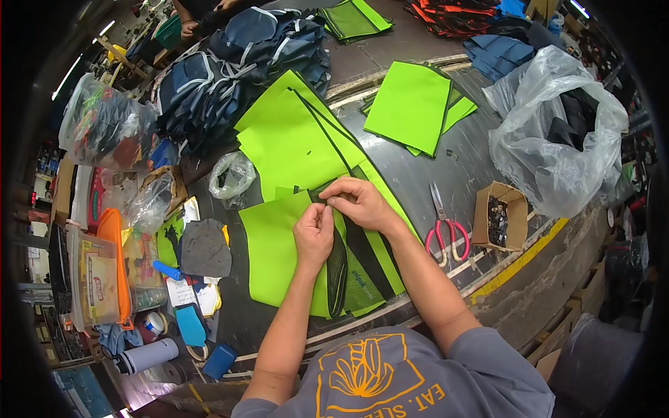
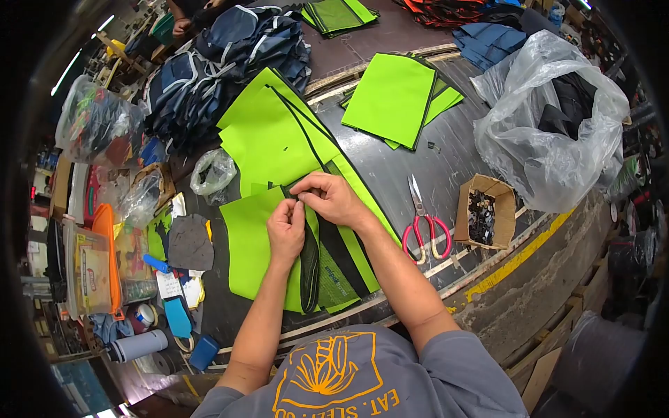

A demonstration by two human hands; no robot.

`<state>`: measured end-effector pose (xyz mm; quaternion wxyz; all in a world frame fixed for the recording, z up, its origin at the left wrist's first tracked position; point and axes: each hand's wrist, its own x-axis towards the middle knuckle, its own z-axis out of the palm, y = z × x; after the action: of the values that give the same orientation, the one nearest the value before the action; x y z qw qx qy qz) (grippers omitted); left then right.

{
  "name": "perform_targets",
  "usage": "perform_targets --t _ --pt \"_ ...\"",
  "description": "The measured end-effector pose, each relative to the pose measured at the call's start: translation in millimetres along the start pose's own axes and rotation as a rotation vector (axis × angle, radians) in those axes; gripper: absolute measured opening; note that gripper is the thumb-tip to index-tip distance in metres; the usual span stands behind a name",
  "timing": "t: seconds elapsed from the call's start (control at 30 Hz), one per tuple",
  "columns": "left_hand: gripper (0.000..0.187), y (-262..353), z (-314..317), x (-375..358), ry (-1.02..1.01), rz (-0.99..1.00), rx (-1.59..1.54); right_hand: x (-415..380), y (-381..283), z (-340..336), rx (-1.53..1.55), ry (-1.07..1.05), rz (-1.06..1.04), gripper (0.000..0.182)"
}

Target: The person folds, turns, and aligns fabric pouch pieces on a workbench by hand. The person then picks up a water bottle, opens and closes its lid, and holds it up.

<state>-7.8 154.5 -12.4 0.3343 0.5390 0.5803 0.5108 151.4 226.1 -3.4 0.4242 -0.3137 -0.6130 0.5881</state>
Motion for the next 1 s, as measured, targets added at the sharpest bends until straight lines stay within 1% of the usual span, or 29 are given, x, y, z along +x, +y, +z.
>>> perform_targets --t 0.1,0.27,0.37,0.4,0.43,0.5,0.53,0.57,0.63,0.67,0.77,0.93,1.0 --pt "0.02 -0.5 -0.5 2.3 -0.002 0.002 0.019 1.1 5.1 1.6 0.054 0.033 -0.052 0.017" --pt "0.022 10.5 -1.5 0.8 0.004 0.035 0.037 -0.9 7.3 3.1 0.057 0.003 -0.134 0.017" --pt "0.021 13.9 -6.7 -5.8 -0.033 0.035 -0.015 -8.1 -2.7 5.5 0.106 0.018 0.006 0.016" --pt "0.021 15.5 -9.9 -8.8 -0.05 0.029 -0.039 -12.7 -11.8 6.7 0.101 0.015 -0.004 0.016" --pt "0.021 23.1 -15.4 -13.8 -0.047 0.037 -0.039 -21.2 -25.7 8.8 0.069 0.017 0.037 0.016" --pt "0.021 38.8 -28.2 -35.3 -0.16 0.003 -0.031 -45.7 -44.7 14.4 0.007 0.024 0.13 0.016" --pt "0.021 42.8 -31.4 -47.0 -0.219 -0.017 -0.029 -59.4 -43.6 17.9 0.004 0.025 0.132 0.016" --pt "0.021 40.1 -32.2 -58.7 -0.219 -0.016 -0.033 -73.9 -40.9 22.1 0.083 0.068 0.123 0.017" --pt "0.021 29.1 -32.5 -79.3 -0.265 -0.091 -0.097 -96.0 -34.0 28.8 0.242 0.148 0.1 0.017" --pt "0.021 23.3 -33.0 -84.8 -0.288 -0.128 -0.127 -103.5 -28.4 29.8 0.241 0.146 0.097 0.017" --pt "0.021 16.8 -33.2 -90.5 -0.32 -0.113 -0.141 -121.7 -12.2 29.2 0.28 0.215 0.112 0.017" --pt "0.021 29.6 -36.1 -85.5 -0.381 -0.034 -0.092 -121.6 -32.2 32.3 0.229 0.232 0.068 0.015" --pt "0.022 33.9 -36.4 -84.0 -0.372 -0.019 -0.087 -120.3 -44.1 30.2 0.105 0.203 0.081 0.014"
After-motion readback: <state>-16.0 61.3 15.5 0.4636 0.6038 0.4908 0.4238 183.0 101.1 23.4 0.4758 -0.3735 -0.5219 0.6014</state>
